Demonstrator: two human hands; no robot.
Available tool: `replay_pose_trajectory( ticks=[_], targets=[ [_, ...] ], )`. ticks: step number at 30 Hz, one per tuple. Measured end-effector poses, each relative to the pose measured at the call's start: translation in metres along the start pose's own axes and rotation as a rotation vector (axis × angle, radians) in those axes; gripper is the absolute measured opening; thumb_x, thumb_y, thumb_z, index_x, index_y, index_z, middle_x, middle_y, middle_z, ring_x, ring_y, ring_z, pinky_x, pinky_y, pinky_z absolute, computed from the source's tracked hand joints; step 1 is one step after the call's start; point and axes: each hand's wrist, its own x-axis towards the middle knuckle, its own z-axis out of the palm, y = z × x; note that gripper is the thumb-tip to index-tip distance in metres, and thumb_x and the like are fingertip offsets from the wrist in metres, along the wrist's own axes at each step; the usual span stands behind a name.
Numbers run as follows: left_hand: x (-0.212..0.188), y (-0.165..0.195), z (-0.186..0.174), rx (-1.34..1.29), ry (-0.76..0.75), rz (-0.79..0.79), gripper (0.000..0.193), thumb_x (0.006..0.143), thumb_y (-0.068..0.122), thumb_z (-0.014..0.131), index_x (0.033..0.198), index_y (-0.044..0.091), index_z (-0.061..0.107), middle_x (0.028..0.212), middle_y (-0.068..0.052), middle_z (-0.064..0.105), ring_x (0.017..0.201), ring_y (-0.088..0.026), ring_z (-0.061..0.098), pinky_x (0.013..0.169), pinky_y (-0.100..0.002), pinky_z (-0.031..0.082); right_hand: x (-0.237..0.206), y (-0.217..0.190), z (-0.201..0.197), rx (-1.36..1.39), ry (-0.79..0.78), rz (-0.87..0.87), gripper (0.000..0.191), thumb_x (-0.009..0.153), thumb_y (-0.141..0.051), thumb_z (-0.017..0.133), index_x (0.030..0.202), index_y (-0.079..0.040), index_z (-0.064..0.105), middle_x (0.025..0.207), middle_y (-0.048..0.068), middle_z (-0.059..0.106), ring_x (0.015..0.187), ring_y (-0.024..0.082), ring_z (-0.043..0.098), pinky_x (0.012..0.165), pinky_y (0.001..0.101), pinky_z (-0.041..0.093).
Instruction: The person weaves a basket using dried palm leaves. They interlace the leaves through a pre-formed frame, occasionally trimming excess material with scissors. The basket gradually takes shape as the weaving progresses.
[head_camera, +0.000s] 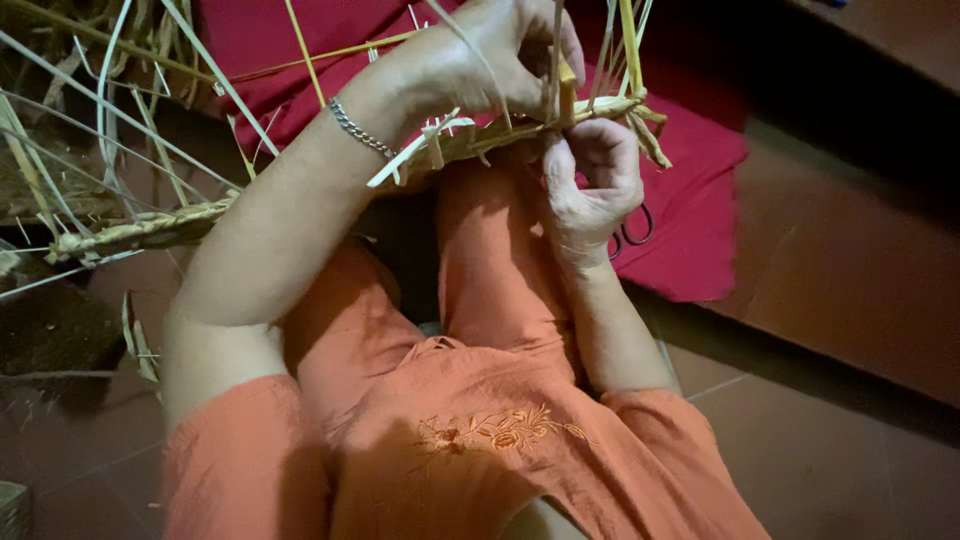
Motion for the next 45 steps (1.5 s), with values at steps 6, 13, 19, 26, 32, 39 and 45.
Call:
replay_pose_trajectory(
  ticks=[6,13,19,26,32,39,45],
  targets=[
    [-0.010,0.011,-0.013,-0.047,-0.063,-0.045,0.043,0.084,-0.003,0.074,0.125,0.002,0.066,0.093,0.000,0.074,0.085,-0.008,0.072,0.075,-0.023,0.060,0.003,-0.009,-0.001,-0.154,-0.062,-0.156,0.018,0.101,0.006,0.073,0.113,0.002,0.060,0.098,0.007,0.073,0.083,0.009,0.070,0.074,0.0236,0.057],
    [-0.014,0.024,-0.014,-0.026,-0.088,0.013,0.031,0.082,0.005,0.074,0.112,-0.001,0.070,0.094,-0.004,0.075,0.086,-0.013,0.071,0.077,-0.029,0.059,-0.002,-0.014,-0.012,-0.250,-0.152,-0.169,0.013,0.099,0.003,0.073,0.100,0.001,0.061,0.085,0.003,0.067,0.075,0.007,0.062,0.067,0.0214,0.053],
    [-0.020,0.029,-0.026,0.110,-0.178,0.133,0.037,0.078,0.012,0.066,0.112,0.001,0.076,0.105,-0.010,0.074,0.096,-0.017,0.073,0.087,-0.031,0.060,-0.013,-0.025,-0.030,-0.352,-0.393,-0.132,0.013,0.092,0.003,0.070,0.090,0.001,0.057,0.077,0.004,0.063,0.068,0.010,0.062,0.066,0.0263,0.052],
    [-0.021,0.041,-0.023,0.198,-0.210,0.066,0.030,0.087,0.025,0.074,0.108,0.004,0.076,0.091,-0.006,0.076,0.081,-0.014,0.070,0.072,-0.030,0.057,-0.020,-0.036,-0.037,-0.456,-0.579,-0.096,0.013,0.088,-0.003,0.069,0.083,-0.003,0.057,0.065,0.005,0.062,0.055,0.015,0.065,0.054,0.0295,0.051],
    [-0.021,0.037,-0.019,0.258,-0.118,0.077,0.024,0.096,0.026,0.073,0.104,0.003,0.077,0.085,-0.005,0.073,0.077,-0.013,0.067,0.068,-0.030,0.053,-0.030,-0.033,-0.037,-0.664,-0.656,-0.308,0.017,0.080,-0.008,0.072,0.080,-0.005,0.055,0.065,0.012,0.059,0.057,0.029,0.064,0.054,0.0394,0.048],
    [-0.017,0.042,-0.010,0.196,-0.078,0.043,0.020,0.096,0.020,0.071,0.106,0.003,0.074,0.090,-0.004,0.073,0.081,-0.011,0.067,0.072,-0.030,0.054,-0.027,-0.051,-0.038,-0.676,-0.802,-0.319,0.021,0.077,-0.012,0.075,0.080,-0.006,0.055,0.067,0.012,0.055,0.060,0.032,0.058,0.058,0.0418,0.046],
    [-0.034,0.052,-0.023,0.094,-0.148,0.030,0.038,0.080,0.014,0.072,0.117,0.009,0.066,0.092,0.000,0.071,0.083,-0.007,0.067,0.070,-0.025,0.055,-0.016,-0.093,-0.026,-0.473,-0.754,-0.493,0.020,0.075,-0.010,0.078,0.084,-0.006,0.060,0.089,0.014,0.058,0.084,0.031,0.052,0.073,0.0417,0.042]
  ],
)
